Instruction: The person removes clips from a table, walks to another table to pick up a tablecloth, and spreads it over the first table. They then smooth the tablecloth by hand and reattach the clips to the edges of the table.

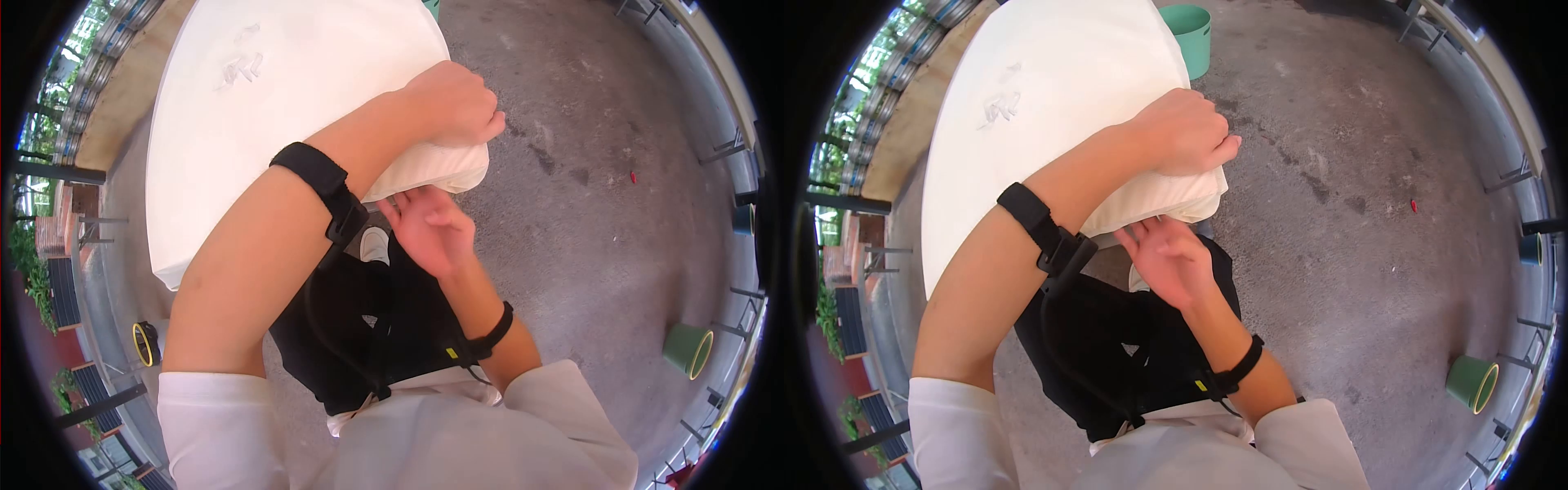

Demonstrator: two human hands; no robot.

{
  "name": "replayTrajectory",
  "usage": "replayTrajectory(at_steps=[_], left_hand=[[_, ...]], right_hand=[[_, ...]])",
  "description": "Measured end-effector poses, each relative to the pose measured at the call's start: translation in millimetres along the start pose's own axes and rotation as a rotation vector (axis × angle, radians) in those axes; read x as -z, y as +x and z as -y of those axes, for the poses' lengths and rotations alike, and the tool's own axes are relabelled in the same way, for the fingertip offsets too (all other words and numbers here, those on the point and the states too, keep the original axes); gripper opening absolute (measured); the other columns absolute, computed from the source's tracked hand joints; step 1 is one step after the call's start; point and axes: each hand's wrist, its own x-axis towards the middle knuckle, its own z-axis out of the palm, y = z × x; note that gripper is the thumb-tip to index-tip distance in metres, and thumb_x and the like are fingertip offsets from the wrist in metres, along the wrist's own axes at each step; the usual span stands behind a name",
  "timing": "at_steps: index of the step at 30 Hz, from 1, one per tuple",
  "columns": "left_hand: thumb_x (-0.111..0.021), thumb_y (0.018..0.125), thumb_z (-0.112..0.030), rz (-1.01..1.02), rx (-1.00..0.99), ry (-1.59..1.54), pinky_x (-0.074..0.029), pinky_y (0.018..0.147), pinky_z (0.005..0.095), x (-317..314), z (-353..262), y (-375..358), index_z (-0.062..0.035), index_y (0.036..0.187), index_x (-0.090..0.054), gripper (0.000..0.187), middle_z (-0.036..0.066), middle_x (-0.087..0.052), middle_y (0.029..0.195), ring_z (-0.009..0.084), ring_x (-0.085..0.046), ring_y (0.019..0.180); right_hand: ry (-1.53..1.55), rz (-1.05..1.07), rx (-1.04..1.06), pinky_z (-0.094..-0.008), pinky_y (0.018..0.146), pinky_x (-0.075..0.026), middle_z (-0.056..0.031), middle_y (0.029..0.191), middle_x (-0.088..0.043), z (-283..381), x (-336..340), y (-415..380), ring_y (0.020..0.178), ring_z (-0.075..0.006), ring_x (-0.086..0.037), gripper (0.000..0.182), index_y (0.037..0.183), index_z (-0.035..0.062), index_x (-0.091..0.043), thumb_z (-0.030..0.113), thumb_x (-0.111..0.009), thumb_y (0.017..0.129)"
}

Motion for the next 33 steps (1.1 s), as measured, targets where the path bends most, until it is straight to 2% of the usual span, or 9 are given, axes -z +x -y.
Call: replayTrajectory(at_steps=[1, 2, 5, 8, 14, 18, 23, 30, 33], left_hand=[[-0.046, 0.092, -0.033, 0.0, 0.003, 0.017, -0.048, 0.064, 0.0467, 1, 0, 1, -0.0017, 0.057, -0.063, 0.05, 0.018, -0.058, 0.057, 0.0382, -0.059, 0.059], [-0.046, 0.092, -0.032, 0.003, 0.008, 0.031, -0.048, 0.063, 0.0466, 1, 0, 1, -0.0015, 0.057, -0.063, 0.05, 0.018, -0.058, 0.056, 0.0382, -0.058, 0.058], [-0.046, 0.092, -0.032, 0.02, 0.021, 0.019, -0.047, 0.062, 0.0464, -2, -2, 0, -0.0007, 0.056, -0.062, 0.05, 0.019, -0.056, 0.054, 0.0379, -0.057, 0.057], [-0.046, 0.092, -0.031, 0.019, 0.029, 0.002, -0.047, 0.061, 0.046, 0, -2, 0, -0.0001, 0.055, -0.061, 0.05, 0.019, -0.056, 0.054, 0.0374, -0.057, 0.056], [-0.046, 0.092, -0.031, -0.007, 0.006, 0.019, -0.047, 0.061, 0.0461, -2, -1, 0, 0.0002, 0.056, -0.061, 0.05, 0.019, -0.056, 0.054, 0.0376, -0.056, 0.056], [-0.046, 0.091, -0.032, 0.016, 0.018, 0.009, -0.047, 0.062, 0.0467, 2, -3, -1, 0.0002, 0.056, -0.061, 0.05, 0.019, -0.056, 0.055, 0.038, -0.057, 0.057], [-0.045, 0.091, -0.032, -0.041, -0.025, 0.027, -0.047, 0.063, 0.0473, -5, -2, 1, -0.0001, 0.056, -0.062, 0.05, 0.02, -0.057, 0.056, 0.0381, -0.058, 0.058], [-0.043, 0.091, -0.034, 0.018, -0.004, 0.032, -0.048, 0.064, 0.0474, 1, -3, 1, -0.0004, 0.057, -0.064, 0.052, 0.019, -0.059, 0.058, 0.0386, -0.059, 0.059], [-0.043, 0.09, -0.033, -0.012, -0.013, 0.026, -0.048, 0.064, 0.0468, 2, -3, -1, -0.0007, 0.057, -0.064, 0.051, 0.019, -0.06, 0.058, 0.0379, -0.059, 0.058]], right_hand=[[0.006, 0.026, -0.028, -0.0423, 0.119, -0.017, -0.0105, 0.142, -0.044, 0, 0, -15, 0.134, -0.0256, -0.036, 0.068, 0.135, 0.0043, -0.043, 0.005, -0.056, 0.067], [-0.033, -0.091, 0.023, -0.0438, 0.121, -0.012, -0.0174, 0.148, -0.036, -3, -3, -33, 0.142, -0.0302, -0.027, 0.076, 0.142, -0.0003, -0.034, 0.009, -0.056, 0.07], [0.051, -0.27, 0.143, -0.0434, 0.122, -0.008, -0.0189, 0.154, -0.027, 5, -33, -60, 0.148, -0.0303, -0.016, 0.084, 0.148, -0.0045, -0.022, 0.013, -0.054, 0.073], [0.098, -0.191, 0.144, -0.0432, 0.122, -0.005, -0.02, 0.157, -0.019, 22, -65, -53, 0.149, -0.0298, -0.011, 0.088, 0.15, -0.0078, -0.011, 0.017, -0.052, 0.076], [0.203, -0.291, 0.128, -0.0435, 0.122, -0.005, -0.0204, 0.158, -0.013, 30, -86, -39, 0.149, -0.0293, -0.011, 0.089, 0.149, -0.0091, -0.009, 0.018, -0.051, 0.076], [0.311, -0.309, 0.126, -0.0427, 0.122, -0.009, -0.0181, 0.153, -0.026, 26, -66, -35, 0.147, -0.0279, -0.019, 0.077, 0.144, -0.0086, -0.022, 0.014, -0.051, 0.076], [0.472, -0.273, 0.119, -0.0412, 0.12, -0.02, -0.0126, 0.139, -0.047, 10, -40, -6, 0.136, -0.0262, -0.037, 0.056, 0.13, -0.0049, -0.042, 0.006, -0.049, 0.075], [0.308, -0.068, 0.052, -0.0403, 0.108, -0.034, -0.0067, 0.136, -0.053, 2, -12, 14, 0.128, -0.0252, -0.046, 0.061, 0.133, 0.0057, -0.049, 0.001, -0.05, 0.072], [0.298, -0.066, 0.097, -0.0412, 0.106, -0.035, -0.0061, 0.137, -0.053, 0, -9, 14, 0.128, -0.0249, -0.046, 0.06, 0.133, 0.0063, -0.049, 0.002, -0.05, 0.074]])
